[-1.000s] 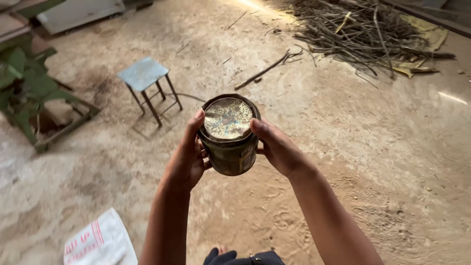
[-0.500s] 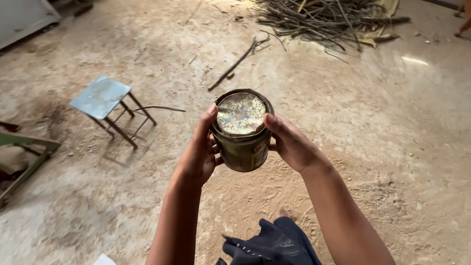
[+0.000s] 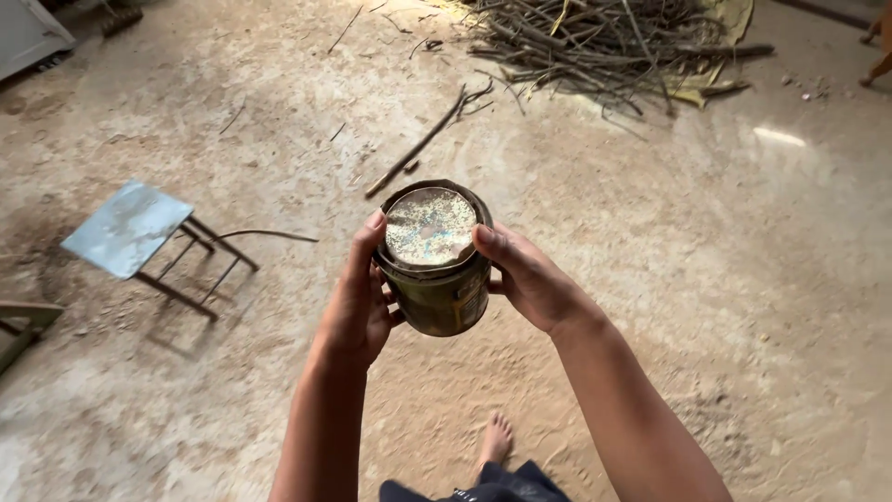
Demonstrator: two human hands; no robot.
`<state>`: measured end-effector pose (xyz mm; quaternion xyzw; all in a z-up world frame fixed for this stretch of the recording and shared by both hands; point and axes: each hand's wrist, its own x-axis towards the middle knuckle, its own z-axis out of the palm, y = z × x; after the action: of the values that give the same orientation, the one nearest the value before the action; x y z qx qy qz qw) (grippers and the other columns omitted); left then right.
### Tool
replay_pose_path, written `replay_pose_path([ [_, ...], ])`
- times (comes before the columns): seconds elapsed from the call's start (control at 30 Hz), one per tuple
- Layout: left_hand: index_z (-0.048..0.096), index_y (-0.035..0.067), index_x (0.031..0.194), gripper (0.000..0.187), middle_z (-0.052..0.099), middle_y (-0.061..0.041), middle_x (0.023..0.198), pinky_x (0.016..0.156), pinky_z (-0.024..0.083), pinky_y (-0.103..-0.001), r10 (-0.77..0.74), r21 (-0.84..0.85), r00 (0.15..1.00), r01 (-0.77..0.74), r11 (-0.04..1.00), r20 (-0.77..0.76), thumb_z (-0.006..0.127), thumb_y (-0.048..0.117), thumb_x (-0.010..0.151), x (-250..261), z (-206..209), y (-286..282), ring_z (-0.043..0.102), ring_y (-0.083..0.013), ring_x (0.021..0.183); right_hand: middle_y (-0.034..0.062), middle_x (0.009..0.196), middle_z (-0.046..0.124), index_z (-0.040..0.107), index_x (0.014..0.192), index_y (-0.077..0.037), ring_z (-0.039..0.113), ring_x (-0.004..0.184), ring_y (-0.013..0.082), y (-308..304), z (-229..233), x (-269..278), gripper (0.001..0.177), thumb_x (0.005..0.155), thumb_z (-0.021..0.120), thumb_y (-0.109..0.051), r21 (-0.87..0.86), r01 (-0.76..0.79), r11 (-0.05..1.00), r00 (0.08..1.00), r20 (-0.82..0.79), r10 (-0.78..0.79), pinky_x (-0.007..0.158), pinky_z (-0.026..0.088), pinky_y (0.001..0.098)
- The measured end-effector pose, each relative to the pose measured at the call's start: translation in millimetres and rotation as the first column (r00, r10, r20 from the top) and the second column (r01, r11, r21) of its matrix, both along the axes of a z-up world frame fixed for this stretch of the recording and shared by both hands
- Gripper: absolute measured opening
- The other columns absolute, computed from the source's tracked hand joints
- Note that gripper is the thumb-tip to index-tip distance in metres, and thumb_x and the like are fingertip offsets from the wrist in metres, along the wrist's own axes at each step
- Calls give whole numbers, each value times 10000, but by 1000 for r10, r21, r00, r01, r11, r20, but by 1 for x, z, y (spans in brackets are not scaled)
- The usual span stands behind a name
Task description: Use a wrench on a canister and then open a tin can.
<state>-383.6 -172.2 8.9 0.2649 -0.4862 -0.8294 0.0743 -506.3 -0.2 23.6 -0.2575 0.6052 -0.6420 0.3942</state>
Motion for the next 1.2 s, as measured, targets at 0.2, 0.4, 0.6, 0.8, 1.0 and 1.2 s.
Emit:
replay_pose_path([
  [0.2,488,147,1474,1001,582,-157,1430,973,468,-500,2,8,1000,-2,1000,-22,569,782,705,-86,8,20,559,-345,1216,86,1415,553,466,1530,-134,480,1273,219,17,-7,-99,1164,630,720,-827,20,10,1000,1000,26,-10,947,416,394],
  [0.4,580,176,1400,914,637,-95,1351,921,475,-446,22,4,1000,-22,1000,12,571,779,713,-137,9,25,579,-276,1104,68,1420,554,466,1524,-129,484,1282,202,23,-14,-154,1126,662,709,-811,8,-10,1000,999,47,9,953,430,383],
  [0.6,623,207,1335,832,675,-56,1276,914,480,-440,-25,20,1000,26,999,-17,582,764,720,-190,13,23,595,-243,1057,46,1422,564,457,1515,-176,503,1289,178,28,-2,-195,1080,666,702,-796,-10,30,1000,999,12,-30,954,444,379],
  [0.8,573,222,1392,863,630,-59,1317,929,473,-462,-62,26,997,63,998,-40,589,751,710,-262,8,12,573,-236,1066,66,1430,553,428,1539,-148,490,1304,191,25,-1,-250,1122,670,700,-803,2,92,996,995,-26,-92,969,432,383],
  [1.0,556,212,1409,870,631,-90,1335,918,465,-451,-169,12,985,170,985,-42,582,741,719,-360,2,-18,591,-284,1093,115,1472,514,367,1561,-120,474,1340,247,7,-8,-329,1227,632,685,-856,-12,173,985,983,-64,-173,1006,433,429],
  [1.2,589,183,1385,860,662,-94,1297,900,482,-429,-278,10,959,279,960,-56,594,741,730,-452,14,-51,600,-269,1102,135,1455,529,373,1559,-109,492,1320,252,-19,3,-401,1233,627,688,-852,-25,266,964,961,-74,-267,978,452,444],
])
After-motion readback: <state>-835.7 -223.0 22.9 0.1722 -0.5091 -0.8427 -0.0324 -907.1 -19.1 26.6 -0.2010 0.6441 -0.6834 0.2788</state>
